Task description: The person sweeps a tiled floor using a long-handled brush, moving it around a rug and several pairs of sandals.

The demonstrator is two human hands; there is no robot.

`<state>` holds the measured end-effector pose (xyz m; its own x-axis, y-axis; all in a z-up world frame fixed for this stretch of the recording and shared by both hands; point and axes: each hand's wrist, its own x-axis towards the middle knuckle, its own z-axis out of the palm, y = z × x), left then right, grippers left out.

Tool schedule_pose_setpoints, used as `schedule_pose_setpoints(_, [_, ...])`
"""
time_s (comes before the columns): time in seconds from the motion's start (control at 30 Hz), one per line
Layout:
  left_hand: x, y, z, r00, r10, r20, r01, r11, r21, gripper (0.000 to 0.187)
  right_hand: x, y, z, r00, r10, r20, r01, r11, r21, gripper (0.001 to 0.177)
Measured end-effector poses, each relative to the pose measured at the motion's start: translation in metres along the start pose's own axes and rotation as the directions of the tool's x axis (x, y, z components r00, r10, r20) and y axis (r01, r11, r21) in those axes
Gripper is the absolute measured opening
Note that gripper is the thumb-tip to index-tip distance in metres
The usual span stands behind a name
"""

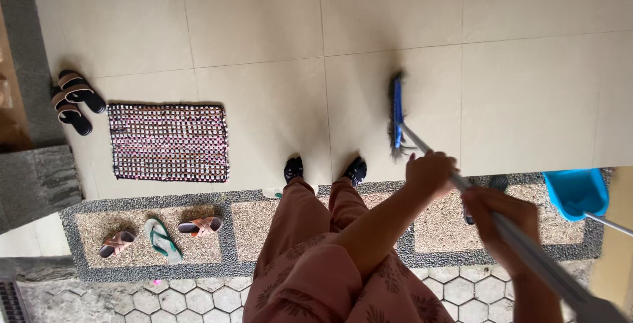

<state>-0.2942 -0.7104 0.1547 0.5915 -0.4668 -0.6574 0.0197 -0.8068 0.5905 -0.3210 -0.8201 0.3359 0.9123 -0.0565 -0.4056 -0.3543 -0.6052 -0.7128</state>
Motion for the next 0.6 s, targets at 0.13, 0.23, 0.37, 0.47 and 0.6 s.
schedule_pose_setpoints(0.13, [-0.015, 0.0, -0.011, 0.999, -0.034, -0.036, 0.036, 0.998, 0.043, 0.029, -0.011, 0.01, -0.004, 1.0, -0.011, -0.026, 0.016, 0.98, 0.196, 0.016])
schedule_pose_setpoints(0.23, [-0.044, -0.077, -0.005, 0.991, -0.111, -0.07, 0.11, 0.994, -0.02, 0.03, -0.007, 0.025, 0.035, 0.995, -0.092, 0.032, 0.079, 0.956, 0.284, 0.017])
schedule_pose_setpoints(0.37, [-0.051, -0.133, 0.003, 0.961, -0.23, -0.152, 0.227, 0.973, -0.043, 0.023, 0.006, 0.019, 0.094, 0.959, -0.182, 0.217, 0.104, 0.938, 0.33, 0.019])
schedule_pose_setpoints(0.47, [-0.024, -0.098, 0.011, 0.965, -0.249, -0.087, 0.24, 0.966, -0.1, 0.012, 0.021, 0.015, 0.075, 0.947, -0.269, 0.177, 0.195, 0.917, 0.348, 0.016])
schedule_pose_setpoints(0.6, [0.005, -0.03, -0.023, 0.992, -0.124, 0.022, 0.126, 0.967, -0.223, 0.034, 0.029, -0.014, 0.023, 0.992, 0.013, 0.128, -0.032, 0.988, 0.149, 0.016])
